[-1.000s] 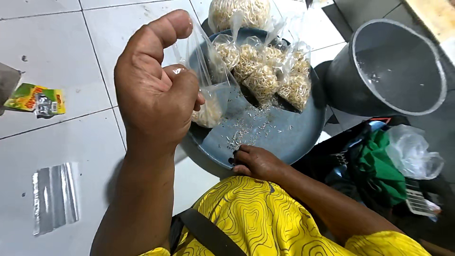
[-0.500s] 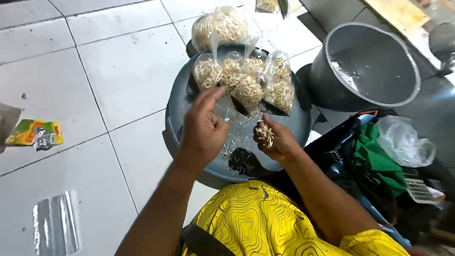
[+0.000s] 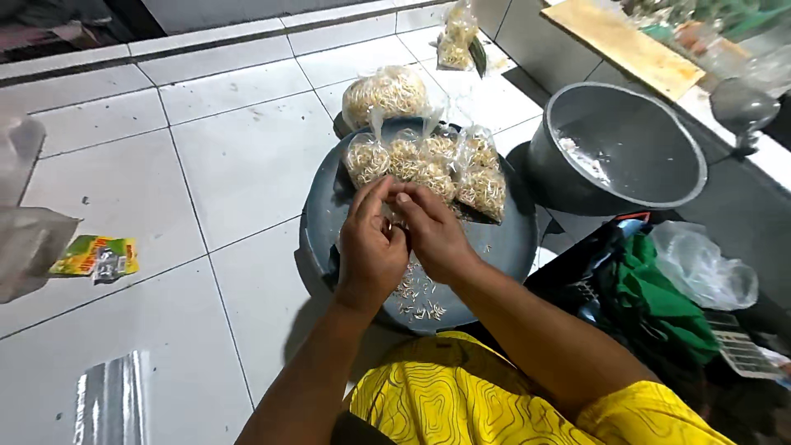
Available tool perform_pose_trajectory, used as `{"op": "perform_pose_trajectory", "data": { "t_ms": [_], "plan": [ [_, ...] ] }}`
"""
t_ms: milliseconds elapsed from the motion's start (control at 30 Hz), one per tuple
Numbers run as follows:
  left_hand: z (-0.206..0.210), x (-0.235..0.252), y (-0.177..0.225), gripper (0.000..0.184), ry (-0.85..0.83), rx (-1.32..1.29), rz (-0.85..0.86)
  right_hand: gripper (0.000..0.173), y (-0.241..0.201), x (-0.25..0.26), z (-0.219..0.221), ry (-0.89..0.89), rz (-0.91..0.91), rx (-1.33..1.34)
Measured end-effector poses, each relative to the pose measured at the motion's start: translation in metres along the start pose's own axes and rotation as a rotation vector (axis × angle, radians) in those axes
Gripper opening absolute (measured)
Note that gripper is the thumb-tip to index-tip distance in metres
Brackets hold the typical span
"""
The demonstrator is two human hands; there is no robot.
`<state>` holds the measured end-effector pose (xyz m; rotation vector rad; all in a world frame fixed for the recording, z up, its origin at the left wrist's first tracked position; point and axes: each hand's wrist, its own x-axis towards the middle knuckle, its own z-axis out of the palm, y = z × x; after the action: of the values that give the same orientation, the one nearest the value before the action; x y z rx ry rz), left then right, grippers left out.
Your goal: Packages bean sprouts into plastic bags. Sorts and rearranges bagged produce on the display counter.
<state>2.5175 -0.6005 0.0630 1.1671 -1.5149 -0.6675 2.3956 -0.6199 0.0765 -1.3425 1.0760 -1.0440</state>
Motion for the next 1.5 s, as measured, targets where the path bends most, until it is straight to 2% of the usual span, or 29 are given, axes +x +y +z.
{"op": "perform_pose_trajectory", "data": {
  "t_ms": [33,100,133,200,267,333,367,433,567,600,667,733,800,900,1000,1033,1100,1133,1167,1233,1267,1333,1367,1433,1500],
  "plan": [
    [-0.004,0.003,0.001,0.059,0.006,-0.004,-0.016,0.036,-0.008,0.004,-0.006,-0.092,-0.094,-0.245],
    [-0.011,0.01,0.001,0.061,0.002,-0.021,-0.068,0.032,-0.027,0.013,-0.013,-0.156,-0.272,-0.676],
    [-0.013,0.015,0.001,0.062,0.009,-0.036,-0.092,0.027,-0.036,0.016,-0.015,-0.145,-0.329,-0.786],
    [-0.021,0.026,0.008,0.063,-0.012,-0.038,-0.136,0.024,-0.049,0.021,-0.019,-0.101,-0.467,-0.84],
    [-0.031,0.036,0.018,0.062,-0.04,-0.016,-0.165,0.034,-0.056,0.026,-0.029,-0.108,-0.636,-0.893],
    [-0.041,0.044,0.025,0.061,-0.051,0.001,-0.163,0.041,-0.055,0.032,-0.04,-0.209,-0.632,-1.042],
    [-0.047,0.047,0.027,0.06,-0.058,0.01,-0.162,0.038,-0.049,0.037,-0.046,-0.245,-0.584,-1.131],
    [-0.054,0.053,0.03,0.058,-0.078,0.015,-0.155,0.017,-0.033,0.045,-0.057,-0.269,-0.507,-1.239],
    [-0.059,0.064,0.028,0.047,-0.179,0.086,-0.073,0.022,-0.039,0.056,-0.067,-0.252,-0.519,-1.16],
    [-0.062,0.068,0.025,0.04,-0.247,0.191,-0.007,0.024,-0.044,0.059,-0.068,-0.232,-0.537,-1.147],
    [-0.066,0.074,0.019,0.039,-0.381,0.463,0.096,0.028,-0.05,0.067,-0.074,-0.211,-0.545,-1.156],
    [-0.068,0.078,0.015,0.032,-0.465,0.683,0.115,0.029,-0.053,0.073,-0.08,-0.229,-0.506,-1.126],
    [-0.072,0.081,0.014,0.029,-0.51,0.773,0.173,0.027,-0.057,0.076,-0.086,-0.25,-0.451,-0.953],
    [-0.075,0.082,0.021,0.029,-0.524,0.668,0.32,0.03,-0.051,0.072,-0.085,-0.252,-0.285,-0.476],
    [-0.069,0.081,0.018,0.019,-0.487,0.563,0.353,0.026,-0.026,0.071,-0.082,-0.232,-0.326,-0.174],
    [-0.067,0.081,0.016,0.016,-0.462,0.547,0.346,0.037,-0.017,0.069,-0.081,-0.235,-0.335,-0.123],
    [-0.062,0.08,0.015,0.013,-0.411,0.523,0.296,0.087,-0.004,0.063,-0.082,-0.25,-0.228,-0.152],
    [-0.058,0.08,0.014,0.014,-0.384,0.517,0.265,0.101,0.002,0.061,-0.082,-0.264,-0.139,-0.202],
    [-0.052,0.08,0.015,0.015,-0.36,0.514,0.233,0.104,0.009,0.06,-0.081,-0.279,-0.08,-0.251],
    [-0.038,0.079,0.018,0.017,-0.325,0.501,0.204,0.089,0.015,0.059,-0.075,-0.312,-0.108,-0.334],
    [-0.03,0.079,0.021,0.017,-0.314,0.476,0.216,0.072,0.013,0.058,-0.071,-0.339,-0.17,-0.351],
    [-0.019,0.074,0.028,0.015,-0.297,0.427,0.249,0.025,0.005,0.057,-0.065,-0.346,-0.277,-0.376],
    [-0.018,0.07,0.031,0.019,-0.271,0.399,0.264,0.014,0.001,0.056,-0.066,-0.325,-0.312,-0.392],
    [-0.019,0.055,0.036,0.03,-0.158,0.268,0.257,0.014,-0.004,0.055,-0.077,-0.271,-0.378,-0.42],
    [-0.013,0.028,0.031,0.02,-0.036,0.032,0.134,0.018,-0.005,0.051,-0.091,-0.223,-0.454,-0.493]
  ]
}}
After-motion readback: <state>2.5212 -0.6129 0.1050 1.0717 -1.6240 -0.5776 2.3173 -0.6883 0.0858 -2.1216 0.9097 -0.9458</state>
